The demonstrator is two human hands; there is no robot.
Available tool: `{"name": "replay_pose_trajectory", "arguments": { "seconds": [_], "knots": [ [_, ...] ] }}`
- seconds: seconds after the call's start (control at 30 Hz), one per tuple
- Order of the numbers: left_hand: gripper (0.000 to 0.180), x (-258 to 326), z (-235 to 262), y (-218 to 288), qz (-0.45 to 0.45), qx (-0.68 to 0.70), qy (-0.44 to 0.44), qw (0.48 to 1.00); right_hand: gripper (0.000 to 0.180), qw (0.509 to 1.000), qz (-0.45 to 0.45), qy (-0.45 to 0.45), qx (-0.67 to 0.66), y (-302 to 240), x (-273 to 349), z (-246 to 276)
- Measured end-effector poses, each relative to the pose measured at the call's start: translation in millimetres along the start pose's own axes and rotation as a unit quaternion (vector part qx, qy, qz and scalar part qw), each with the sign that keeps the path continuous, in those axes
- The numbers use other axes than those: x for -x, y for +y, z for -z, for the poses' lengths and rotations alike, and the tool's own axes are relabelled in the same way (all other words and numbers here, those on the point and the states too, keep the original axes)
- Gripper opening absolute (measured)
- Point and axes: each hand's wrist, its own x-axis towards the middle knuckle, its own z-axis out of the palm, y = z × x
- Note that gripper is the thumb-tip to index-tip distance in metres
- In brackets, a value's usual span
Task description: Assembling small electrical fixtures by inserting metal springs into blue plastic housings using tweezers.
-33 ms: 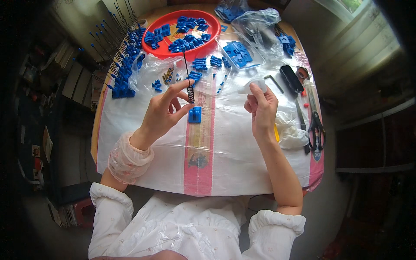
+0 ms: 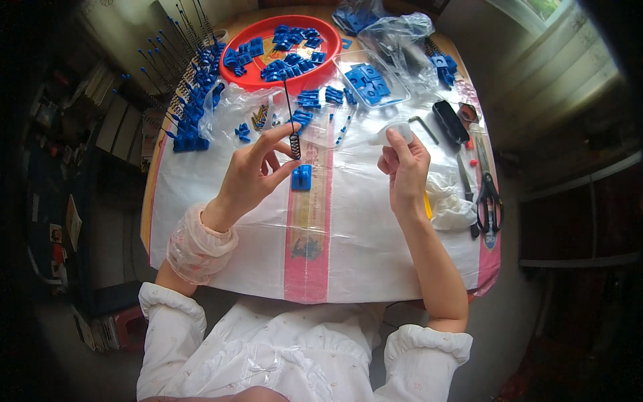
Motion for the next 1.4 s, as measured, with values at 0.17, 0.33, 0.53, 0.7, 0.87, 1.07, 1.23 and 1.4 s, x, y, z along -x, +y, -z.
{"name": "replay_pose_trajectory", "arguments": {
  "seconds": [0.17, 0.33, 0.53, 0.7, 0.87, 1.07, 1.23, 1.4],
  "knots": [
    [0.065, 0, 0, 0, -0.001, -0.007, 0.002, 1.000, 0.013, 1.000, 0.009, 0.003, 0.001, 1, -2, 5],
    [0.064, 0, 0, 1, 0.002, -0.013, 0.001, 1.000, 0.015, 1.000, 0.013, 0.016, 0.013, -3, -2, 3],
    [0.064, 0, 0, 1, 0.004, -0.009, -0.001, 1.000, 0.014, 1.000, 0.006, 0.002, 0.006, -1, 0, 1],
    [0.065, 0, 0, 0, 0.002, -0.008, -0.002, 1.000, 0.014, 1.000, 0.006, -0.007, 0.005, -1, 1, -1],
    [0.066, 0, 0, 0, -0.003, -0.014, -0.004, 1.000, 0.013, 1.000, 0.008, -0.007, 0.011, -1, 1, -2],
    [0.066, 0, -1, -1, -0.002, -0.012, -0.004, 1.000, 0.013, 1.000, 0.005, -0.006, 0.009, -4, 2, -5],
    [0.065, 0, -1, -1, -0.001, -0.010, -0.004, 1.000, 0.012, 1.000, 0.011, -0.021, 0.013, -1, 1, -1],
    [0.066, 0, -1, 0, 0.002, -0.008, -0.004, 1.000, 0.017, 1.000, 0.016, -0.008, 0.020, -4, 3, -10]
  ]
}}
